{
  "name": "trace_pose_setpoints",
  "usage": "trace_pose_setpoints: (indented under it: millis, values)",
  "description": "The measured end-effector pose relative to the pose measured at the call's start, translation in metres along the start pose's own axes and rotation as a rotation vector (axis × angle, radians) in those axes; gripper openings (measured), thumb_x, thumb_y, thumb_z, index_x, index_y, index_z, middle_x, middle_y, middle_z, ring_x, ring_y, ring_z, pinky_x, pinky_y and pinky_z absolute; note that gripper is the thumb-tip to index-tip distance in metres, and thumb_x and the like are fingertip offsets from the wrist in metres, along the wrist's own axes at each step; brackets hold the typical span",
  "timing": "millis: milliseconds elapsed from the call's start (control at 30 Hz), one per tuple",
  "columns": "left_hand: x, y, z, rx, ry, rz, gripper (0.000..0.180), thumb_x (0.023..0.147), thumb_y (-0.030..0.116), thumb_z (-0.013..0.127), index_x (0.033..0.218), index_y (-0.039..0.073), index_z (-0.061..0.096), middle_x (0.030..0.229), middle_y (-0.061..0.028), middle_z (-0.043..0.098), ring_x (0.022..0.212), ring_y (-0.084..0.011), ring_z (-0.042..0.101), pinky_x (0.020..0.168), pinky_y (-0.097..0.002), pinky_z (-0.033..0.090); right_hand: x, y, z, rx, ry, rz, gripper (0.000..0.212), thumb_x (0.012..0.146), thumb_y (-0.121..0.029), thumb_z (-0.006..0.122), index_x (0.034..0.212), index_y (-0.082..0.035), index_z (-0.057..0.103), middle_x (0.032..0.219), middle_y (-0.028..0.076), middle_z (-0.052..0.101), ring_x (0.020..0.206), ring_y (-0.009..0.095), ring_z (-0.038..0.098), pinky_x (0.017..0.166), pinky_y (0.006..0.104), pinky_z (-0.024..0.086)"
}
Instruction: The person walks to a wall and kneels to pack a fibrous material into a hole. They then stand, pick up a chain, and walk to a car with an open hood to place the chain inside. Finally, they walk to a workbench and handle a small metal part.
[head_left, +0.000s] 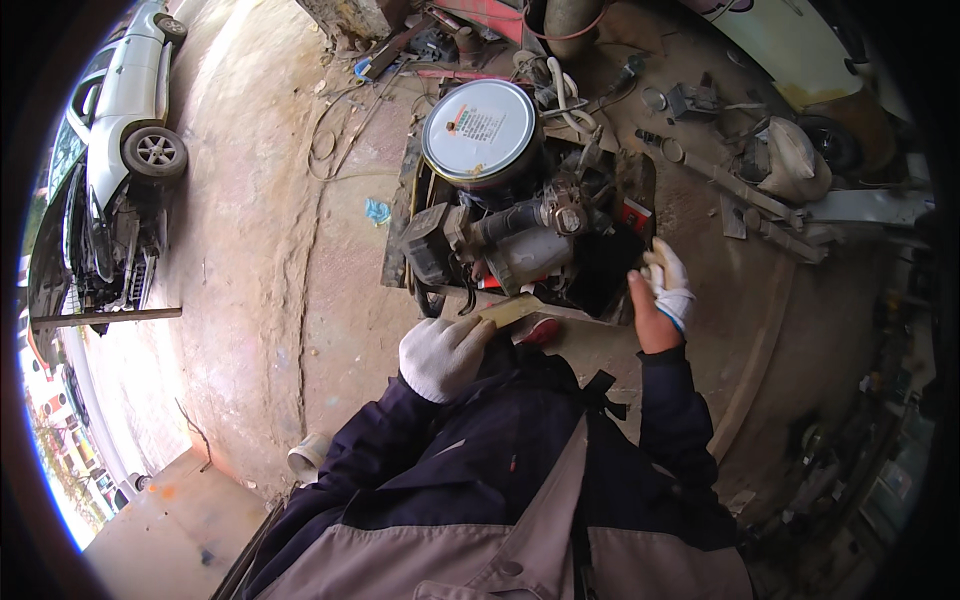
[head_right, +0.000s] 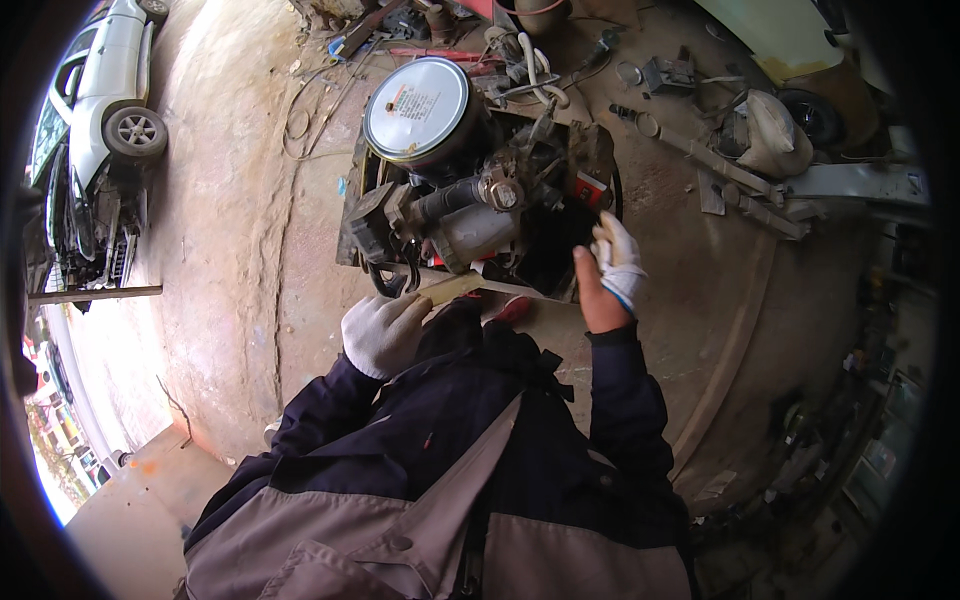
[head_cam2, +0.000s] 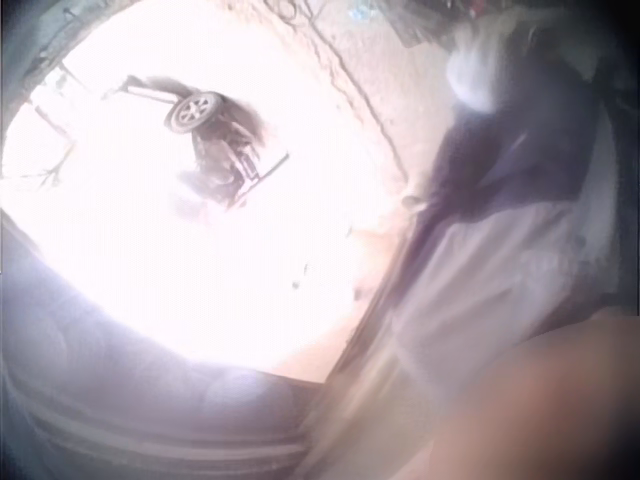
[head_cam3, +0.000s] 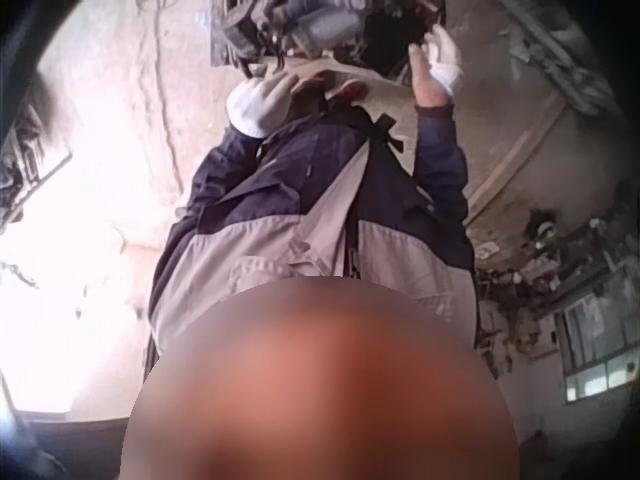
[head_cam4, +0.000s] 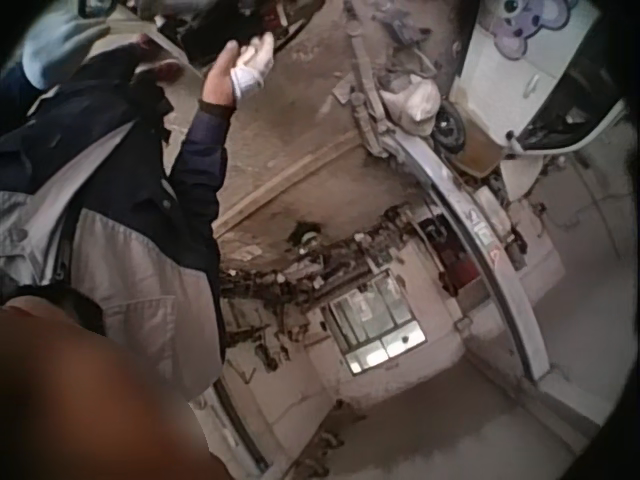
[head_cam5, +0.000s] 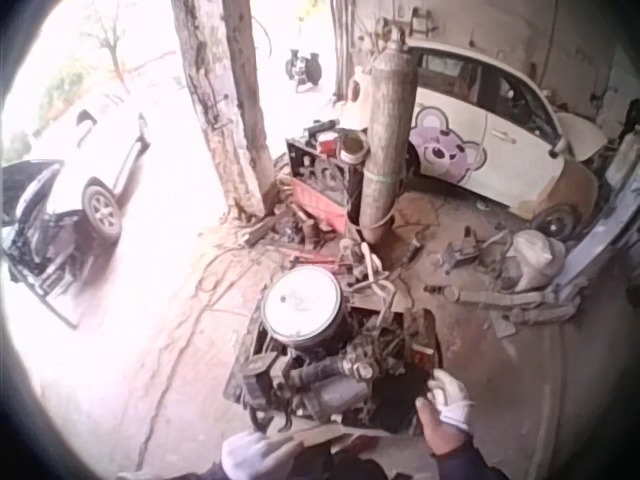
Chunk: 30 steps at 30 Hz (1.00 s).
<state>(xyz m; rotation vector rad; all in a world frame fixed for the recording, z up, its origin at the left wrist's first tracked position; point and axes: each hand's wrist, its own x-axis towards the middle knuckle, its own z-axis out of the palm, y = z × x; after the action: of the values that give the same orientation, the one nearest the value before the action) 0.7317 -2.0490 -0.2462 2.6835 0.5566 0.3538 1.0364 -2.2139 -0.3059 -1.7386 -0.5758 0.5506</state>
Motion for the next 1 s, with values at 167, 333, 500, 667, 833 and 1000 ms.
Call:
trace_pose_setpoints:
  millis: [167, 333, 500, 667, 833, 1000]
  values:
    - [-0.002, -0.010, -0.008, -0.015, 0.068, 0.007, 0.022, 0.077, 0.009, 0.072, 0.098, 0.013, 0.072, 0.096, -0.0027, 0.077, 0.067, -0.0278, 0.067, 0.058, -0.0395, 0.053, 0.033, -0.057, 0.050, -0.131, -0.250, -0.214, 0.088, 0.086, -0.003, 0.083, 0.163, -0.007, 0.041, 0.156, 0.016, 0.042, 0.140, 0.029, 0.050, 0.110, 0.0442, 0.053]
    - [-0.016, -0.024, -0.019, -0.012, 0.093, -0.049, 0.023, 0.076, 0.006, 0.072, 0.098, 0.012, 0.074, 0.098, -0.0038, 0.079, 0.067, -0.0275, 0.068, 0.058, -0.0390, 0.053, 0.058, -0.078, 0.087, -0.529, -0.262, -0.447, 0.105, 0.074, -0.019, 0.094, 0.163, -0.006, 0.040, 0.150, 0.024, 0.053, 0.137, 0.039, 0.057, 0.110, 0.0467, 0.052]
    - [-0.033, -0.037, -0.028, 0.001, 0.056, -0.196, 0.024, 0.079, 0.006, 0.069, 0.101, 0.013, 0.072, 0.089, -0.0042, 0.073, 0.067, -0.0301, 0.066, 0.059, -0.0413, 0.052, 0.070, -0.078, 0.093, -0.614, -0.320, -0.375, 0.089, 0.075, -0.024, 0.093, 0.152, -0.005, 0.052, 0.143, 0.023, 0.060, 0.130, 0.040, 0.062, 0.109, 0.0465, 0.052]
    - [-0.043, -0.054, -0.025, -0.020, 0.223, -0.256, 0.026, 0.080, 0.001, 0.076, 0.105, 0.009, 0.076, 0.092, -0.0090, 0.076, 0.073, -0.0315, 0.070, 0.064, -0.0410, 0.056, 0.063, -0.083, 0.100, -0.664, -0.265, -0.351, 0.073, 0.077, -0.022, 0.091, 0.141, -0.007, 0.058, 0.134, 0.018, 0.067, 0.121, 0.037, 0.068, 0.101, 0.0442, 0.057]
    - [-0.051, -0.070, -0.011, -0.073, 0.367, -0.322, 0.021, 0.083, 0.005, 0.075, 0.103, 0.012, 0.076, 0.090, -0.0077, 0.076, 0.070, -0.0317, 0.068, 0.062, -0.0423, 0.055, 0.023, -0.096, 0.105, -0.746, -0.146, -0.504, 0.074, 0.077, -0.018, 0.090, 0.143, -0.010, 0.058, 0.141, 0.019, 0.065, 0.122, 0.039, 0.068, 0.101, 0.0461, 0.058]
    - [-0.060, -0.078, -0.003, -0.078, 0.266, -0.344, 0.016, 0.085, 0.008, 0.075, 0.100, 0.012, 0.076, 0.087, -0.0069, 0.075, 0.072, -0.0315, 0.069, 0.063, -0.0430, 0.055, -0.019, -0.108, 0.108, -0.758, -0.095, -0.662, 0.071, 0.073, -0.009, 0.088, 0.138, -0.008, 0.060, 0.140, 0.021, 0.062, 0.119, 0.043, 0.065, 0.102, 0.0481, 0.055]
